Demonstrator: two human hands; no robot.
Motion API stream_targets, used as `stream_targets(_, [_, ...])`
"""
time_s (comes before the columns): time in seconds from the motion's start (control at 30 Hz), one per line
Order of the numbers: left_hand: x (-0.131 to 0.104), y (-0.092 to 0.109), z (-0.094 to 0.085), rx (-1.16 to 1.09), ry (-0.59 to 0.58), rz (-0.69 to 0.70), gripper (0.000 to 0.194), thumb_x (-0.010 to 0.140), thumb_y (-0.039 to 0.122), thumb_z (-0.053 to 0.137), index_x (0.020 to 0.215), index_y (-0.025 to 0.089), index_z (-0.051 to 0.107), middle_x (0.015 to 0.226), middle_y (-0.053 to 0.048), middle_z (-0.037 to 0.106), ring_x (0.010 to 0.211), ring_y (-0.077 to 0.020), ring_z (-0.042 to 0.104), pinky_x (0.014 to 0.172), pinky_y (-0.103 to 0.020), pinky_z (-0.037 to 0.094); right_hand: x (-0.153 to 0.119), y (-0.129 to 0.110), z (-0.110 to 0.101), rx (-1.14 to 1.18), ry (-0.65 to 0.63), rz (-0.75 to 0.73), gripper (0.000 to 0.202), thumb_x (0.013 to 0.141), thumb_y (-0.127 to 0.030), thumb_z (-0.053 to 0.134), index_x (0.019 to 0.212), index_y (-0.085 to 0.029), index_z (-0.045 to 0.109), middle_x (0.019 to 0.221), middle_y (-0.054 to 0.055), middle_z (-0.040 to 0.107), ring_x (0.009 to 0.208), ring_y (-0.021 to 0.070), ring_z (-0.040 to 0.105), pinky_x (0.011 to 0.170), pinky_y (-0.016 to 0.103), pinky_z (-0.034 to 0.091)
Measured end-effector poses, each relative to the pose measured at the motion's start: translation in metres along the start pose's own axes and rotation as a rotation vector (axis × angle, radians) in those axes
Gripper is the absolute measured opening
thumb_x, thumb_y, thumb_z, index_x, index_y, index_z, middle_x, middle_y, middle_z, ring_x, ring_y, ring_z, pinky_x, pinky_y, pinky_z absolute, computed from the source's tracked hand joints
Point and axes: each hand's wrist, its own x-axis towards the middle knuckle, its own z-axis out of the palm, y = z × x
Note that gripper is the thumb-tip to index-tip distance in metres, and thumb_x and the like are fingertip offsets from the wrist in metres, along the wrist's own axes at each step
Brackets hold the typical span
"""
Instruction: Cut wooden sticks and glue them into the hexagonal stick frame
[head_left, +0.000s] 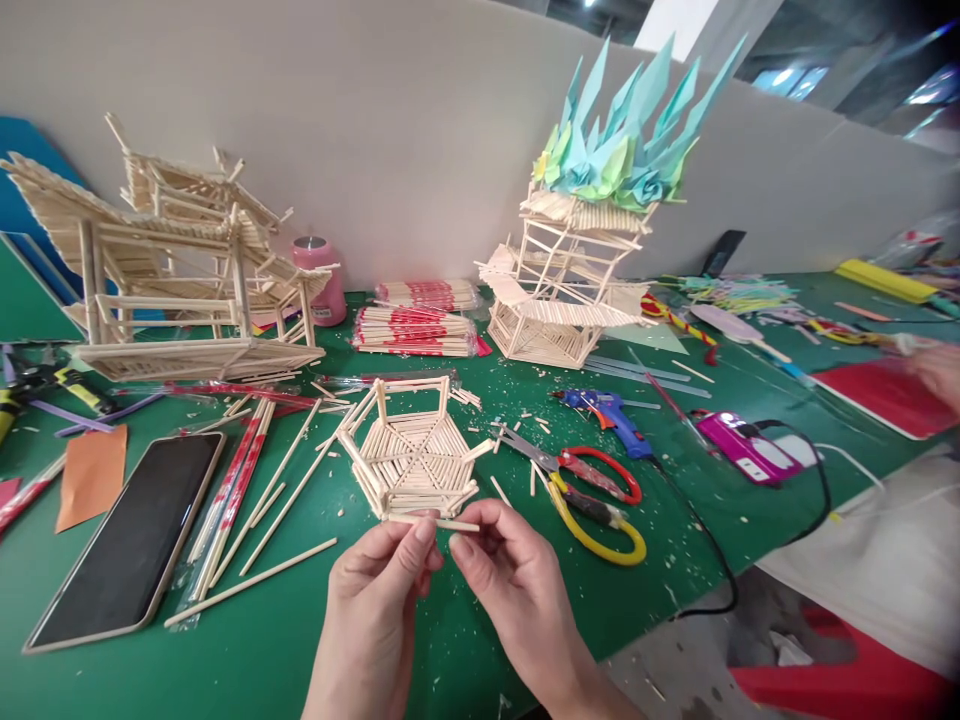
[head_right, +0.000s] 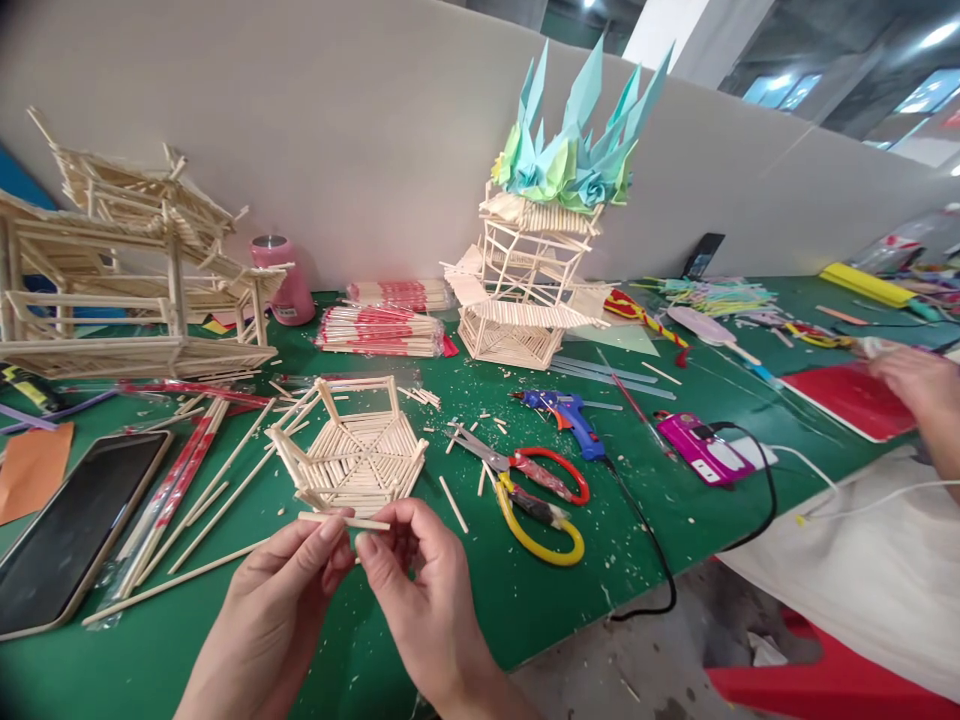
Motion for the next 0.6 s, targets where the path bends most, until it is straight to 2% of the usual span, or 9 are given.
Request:
stream_targets(0.07, [0.001,0.001,0.002,-0.004,0.032,-0.022,0.03,0.05,0.037,0.083,0.052,0.014,0.065,0.048,0.003,0.052,0.05,-0.0063,0.041,0.048,-0.017,0.035,0.0,0.005,0.002,0.05,0.068,0.014,0.021,0.082,-0.039,0.058,0.077,-0.019,0.053,0.062,-0.003,0.05,0.054,0.0101,0.046,0.048,0.02,0.039])
stream_targets(0.17, [0.003,0.0,0.003,0.012,0.074,-0.02,0.033,0.048,0.04,0.084,0.055,0.013,0.066,0.047,0.004,0.05,0.049,-0.0058,0.039,0.047,-0.016,0.034,0.001,0.011,0.002,0.005,0.19,-0.01,0.023,0.081,-0.039,0.059,0.072,-0.019,0.051,0.059,-0.005,0.044,0.05,0.0086,0.041,0.044,0.018,0.037])
stream_targets(0.3, [0.007,-0.002,0.003,0.05,0.076,0.016,0.033,0.052,0.042,0.081,0.055,0.013,0.065,0.047,0.004,0.048,0.047,-0.0058,0.036,0.045,-0.017,0.033,0.004,0.016,-0.002,-0.073,0.273,-0.056,0.019,0.08,-0.037,0.06,0.081,-0.02,0.052,0.063,-0.004,0.047,0.052,0.0099,0.045,0.047,0.019,0.042])
stream_targets(0.43, [0.009,-0.004,0.005,0.09,0.091,0.046,0.035,0.054,0.044,0.08,0.051,0.014,0.061,0.045,0.003,0.048,0.047,-0.0065,0.036,0.044,-0.018,0.031,0.009,0.019,-0.005,-0.138,0.224,-0.078,0.024,0.082,-0.034,0.057,0.102,-0.02,0.055,0.07,-0.002,0.049,0.057,0.0116,0.048,0.05,0.021,0.045])
stream_targets(0.6, [0.01,-0.006,0.005,0.134,0.11,0.069,0.035,0.057,0.045,0.078,0.05,0.014,0.061,0.046,0.003,0.049,0.047,-0.0069,0.035,0.045,-0.018,0.031,0.016,0.02,-0.009,-0.278,0.141,-0.128,0.023,0.085,-0.03,0.054,0.103,-0.019,0.061,0.076,0.001,0.051,0.061,0.0134,0.05,0.053,0.023,0.046])
